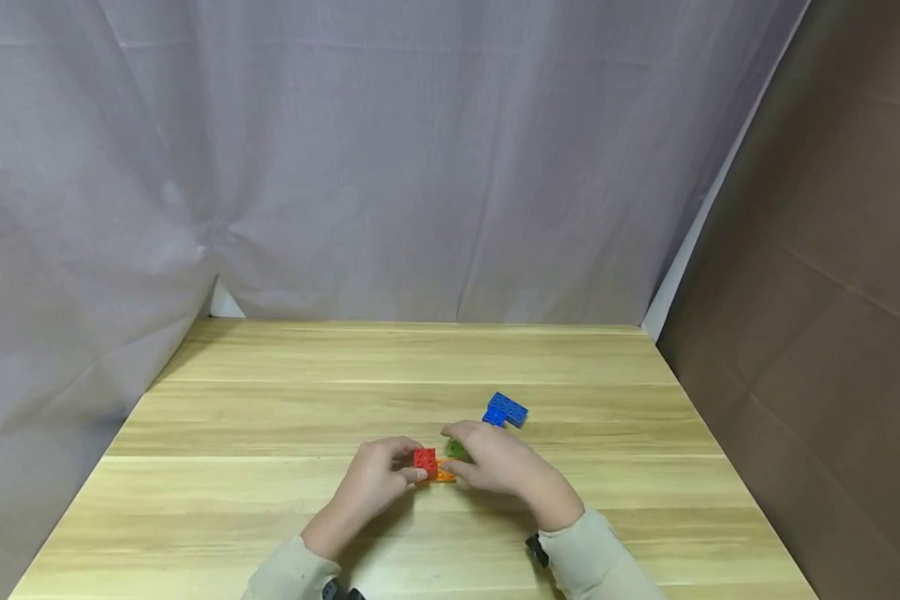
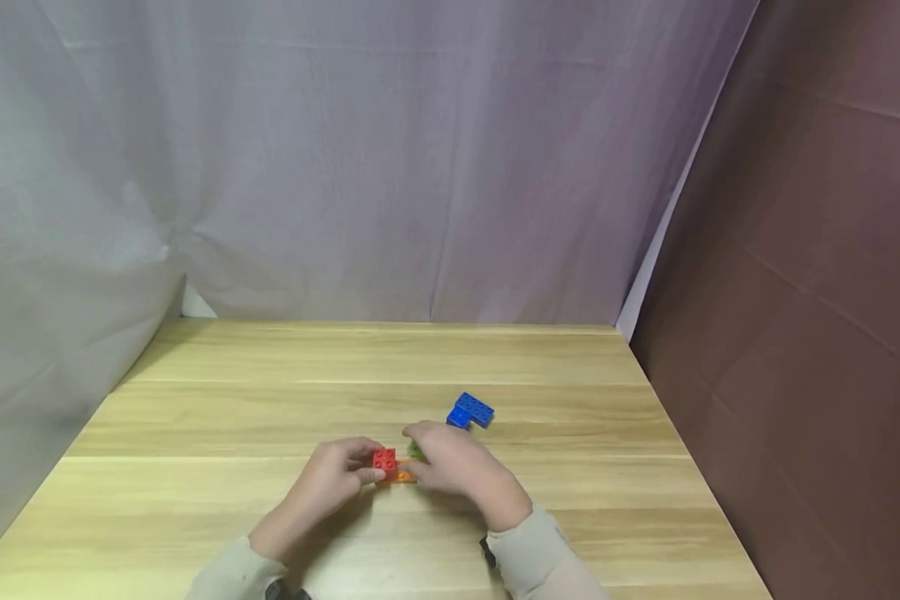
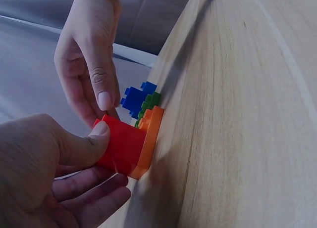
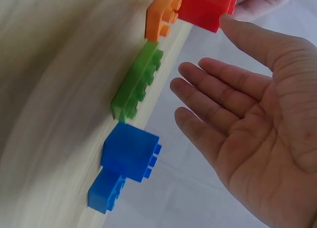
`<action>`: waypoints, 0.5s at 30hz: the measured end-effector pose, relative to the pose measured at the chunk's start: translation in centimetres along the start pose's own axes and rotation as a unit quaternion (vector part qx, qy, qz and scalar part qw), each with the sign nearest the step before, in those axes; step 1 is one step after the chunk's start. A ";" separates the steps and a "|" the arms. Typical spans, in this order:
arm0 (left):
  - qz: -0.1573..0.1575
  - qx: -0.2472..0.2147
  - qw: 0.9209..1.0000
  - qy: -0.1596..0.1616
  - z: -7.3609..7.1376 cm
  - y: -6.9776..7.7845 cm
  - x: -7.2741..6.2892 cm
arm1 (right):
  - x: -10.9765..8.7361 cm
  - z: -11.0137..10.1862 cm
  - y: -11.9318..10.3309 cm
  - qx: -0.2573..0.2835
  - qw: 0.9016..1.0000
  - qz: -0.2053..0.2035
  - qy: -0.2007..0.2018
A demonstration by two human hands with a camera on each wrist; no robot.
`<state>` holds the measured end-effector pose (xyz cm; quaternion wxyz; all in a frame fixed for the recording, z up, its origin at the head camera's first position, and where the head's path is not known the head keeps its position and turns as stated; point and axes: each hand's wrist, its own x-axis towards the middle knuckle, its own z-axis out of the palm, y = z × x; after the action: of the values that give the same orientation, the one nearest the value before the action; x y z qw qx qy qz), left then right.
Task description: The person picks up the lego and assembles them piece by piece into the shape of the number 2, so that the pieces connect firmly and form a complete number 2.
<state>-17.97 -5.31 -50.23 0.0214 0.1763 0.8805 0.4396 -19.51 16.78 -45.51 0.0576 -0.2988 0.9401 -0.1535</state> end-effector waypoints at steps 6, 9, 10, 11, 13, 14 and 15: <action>-0.007 -0.008 1.000 -0.002 0.0 0.2 -0.1 | -0.1 -0.8 0.8 0.008 1.000 0.004 0.025; -0.007 -0.004 1.000 -0.001 0.1 0.2 0.0 | -0.1 -1.2 1.3 0.006 0.999 0.009 0.035; -0.007 -0.002 1.000 0.000 0.1 0.2 0.0 | -0.1 -1.3 1.4 0.003 0.999 0.013 0.037; -0.007 -0.001 1.000 0.000 0.1 0.1 0.1 | -0.1 -1.3 1.6 0.002 0.999 0.018 0.039; -0.006 0.001 1.000 0.002 0.1 0.1 0.1 | -0.1 -1.4 1.9 -0.005 0.999 0.026 0.043; -0.006 0.001 1.000 0.002 0.1 0.1 0.1 | -0.1 -1.4 2.2 -0.008 0.999 0.029 0.044; -0.005 0.001 1.000 0.002 0.1 0.1 0.1 | -0.1 -1.4 2.4 -0.011 0.998 0.032 0.047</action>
<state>-17.96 -5.12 -50.18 0.0216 0.1706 0.8819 0.4390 -21.00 19.05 -44.96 0.0150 -0.2619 0.9524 -0.1554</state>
